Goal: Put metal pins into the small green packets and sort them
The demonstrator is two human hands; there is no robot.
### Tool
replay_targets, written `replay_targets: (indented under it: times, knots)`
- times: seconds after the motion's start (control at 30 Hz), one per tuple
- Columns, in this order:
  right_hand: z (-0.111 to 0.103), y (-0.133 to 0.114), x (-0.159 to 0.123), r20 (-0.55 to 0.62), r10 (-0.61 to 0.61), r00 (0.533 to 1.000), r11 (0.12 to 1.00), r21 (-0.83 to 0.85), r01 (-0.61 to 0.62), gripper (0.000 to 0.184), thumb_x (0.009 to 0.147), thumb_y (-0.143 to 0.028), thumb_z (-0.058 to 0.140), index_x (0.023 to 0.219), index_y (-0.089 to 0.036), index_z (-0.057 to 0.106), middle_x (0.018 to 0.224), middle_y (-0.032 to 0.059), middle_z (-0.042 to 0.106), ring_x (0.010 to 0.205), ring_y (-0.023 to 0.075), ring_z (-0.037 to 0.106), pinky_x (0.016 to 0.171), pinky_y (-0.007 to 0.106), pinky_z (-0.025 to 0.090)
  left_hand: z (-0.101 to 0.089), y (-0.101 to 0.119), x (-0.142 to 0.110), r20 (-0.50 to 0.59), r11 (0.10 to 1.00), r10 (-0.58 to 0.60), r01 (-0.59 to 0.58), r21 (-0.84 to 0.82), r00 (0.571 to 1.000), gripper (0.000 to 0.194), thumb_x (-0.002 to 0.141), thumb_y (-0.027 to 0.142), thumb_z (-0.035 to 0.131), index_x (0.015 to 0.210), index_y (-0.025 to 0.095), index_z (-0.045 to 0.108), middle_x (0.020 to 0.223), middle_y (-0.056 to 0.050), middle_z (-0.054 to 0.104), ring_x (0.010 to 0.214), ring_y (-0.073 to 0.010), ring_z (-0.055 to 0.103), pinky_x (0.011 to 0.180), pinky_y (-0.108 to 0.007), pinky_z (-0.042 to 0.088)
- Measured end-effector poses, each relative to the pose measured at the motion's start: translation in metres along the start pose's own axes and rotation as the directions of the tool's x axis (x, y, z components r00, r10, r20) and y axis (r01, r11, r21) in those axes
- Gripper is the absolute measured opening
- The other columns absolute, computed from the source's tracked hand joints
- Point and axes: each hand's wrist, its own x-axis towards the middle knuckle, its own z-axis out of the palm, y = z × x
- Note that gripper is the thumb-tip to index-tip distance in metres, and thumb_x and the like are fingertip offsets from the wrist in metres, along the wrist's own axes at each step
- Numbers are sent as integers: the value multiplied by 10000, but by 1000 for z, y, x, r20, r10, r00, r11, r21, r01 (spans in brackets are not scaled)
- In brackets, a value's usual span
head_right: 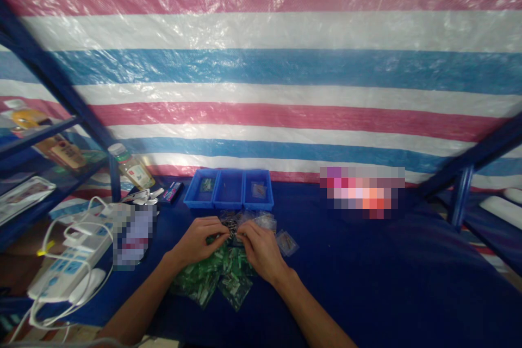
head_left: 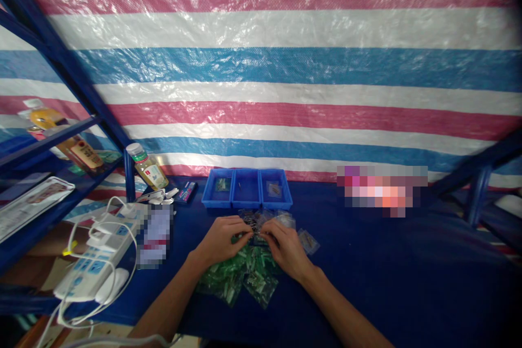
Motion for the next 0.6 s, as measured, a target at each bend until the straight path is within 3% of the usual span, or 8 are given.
replay_targets:
  times: [0.6]
  knots:
    - [1,-9,3,61,14,998,1000,-17,-13,131,1047,-227,507,1018,-230,635,914,51,690,824,202,672,763,323,531,7,-2,-1,7,1000,27,-27,-13,1000,172,971,193,575,894,179,728,821,-49,721,775,-155,664,745,-267,509]
